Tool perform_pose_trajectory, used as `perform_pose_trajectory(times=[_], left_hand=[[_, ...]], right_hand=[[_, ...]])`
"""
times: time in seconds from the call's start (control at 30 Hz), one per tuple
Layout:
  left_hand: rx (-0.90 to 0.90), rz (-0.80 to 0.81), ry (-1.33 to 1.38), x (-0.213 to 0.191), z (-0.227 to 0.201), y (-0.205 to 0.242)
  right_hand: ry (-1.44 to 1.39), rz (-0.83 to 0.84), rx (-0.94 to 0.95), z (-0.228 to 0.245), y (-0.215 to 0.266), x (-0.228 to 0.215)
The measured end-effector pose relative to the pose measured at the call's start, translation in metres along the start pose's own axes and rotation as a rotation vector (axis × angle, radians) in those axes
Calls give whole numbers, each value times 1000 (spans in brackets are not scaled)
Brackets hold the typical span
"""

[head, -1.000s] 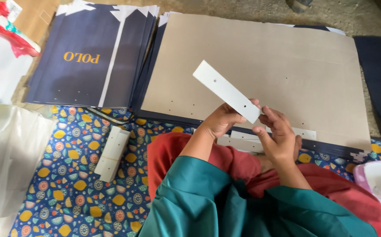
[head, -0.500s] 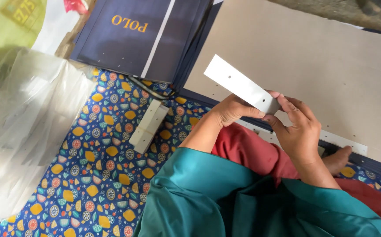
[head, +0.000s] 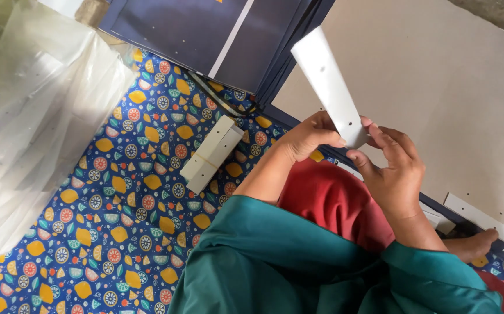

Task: The person applies glue to cardboard reinforcement strips using a brush and presses them onto the interior top edge of paper shopping bags.

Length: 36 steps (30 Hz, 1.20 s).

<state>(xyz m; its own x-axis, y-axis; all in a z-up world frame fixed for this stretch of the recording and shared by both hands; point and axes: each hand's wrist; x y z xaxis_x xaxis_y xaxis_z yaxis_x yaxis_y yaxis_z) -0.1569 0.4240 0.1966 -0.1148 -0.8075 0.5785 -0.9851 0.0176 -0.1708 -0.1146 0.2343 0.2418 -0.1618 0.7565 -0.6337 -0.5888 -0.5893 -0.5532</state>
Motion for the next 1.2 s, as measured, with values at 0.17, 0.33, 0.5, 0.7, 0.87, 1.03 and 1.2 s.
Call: perform_pose_trajectory(times=[0.17, 0.33, 0.5, 0.7, 0.87, 1.03, 1.2], left_hand=[[-95, 66, 67, -50, 19, 6], [-250, 42, 132, -86, 42, 9], [-379, -33, 189, -94, 49, 11], [-411, -57, 1, -104, 41, 7], [-329, -645, -286, -103, 41, -3], [176, -928, -1178, -147, 119, -3], [309, -838, -1473, -149, 137, -4]], right_hand=[[-199, 82, 413, -43, -7, 3], [-555, -2, 694, -87, -22, 10], [-532, -183, 884, -106, -27, 13], [-461, -185, 980, -110, -19, 20], [-600, -267, 1213, -142, 7, 38], [-735, -248, 1379, -211, 76, 58], [-681, -227, 1489, -209, 88, 68]])
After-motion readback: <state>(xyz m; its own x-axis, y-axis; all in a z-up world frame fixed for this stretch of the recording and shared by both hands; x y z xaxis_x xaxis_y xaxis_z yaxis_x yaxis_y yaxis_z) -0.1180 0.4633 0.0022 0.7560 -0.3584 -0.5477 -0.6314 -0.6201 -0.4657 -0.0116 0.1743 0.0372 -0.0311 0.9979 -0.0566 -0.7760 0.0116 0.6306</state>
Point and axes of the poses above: each hand's wrist, its own y-axis away from the middle knuckle, its own x-axis out of the palm, z = x × y
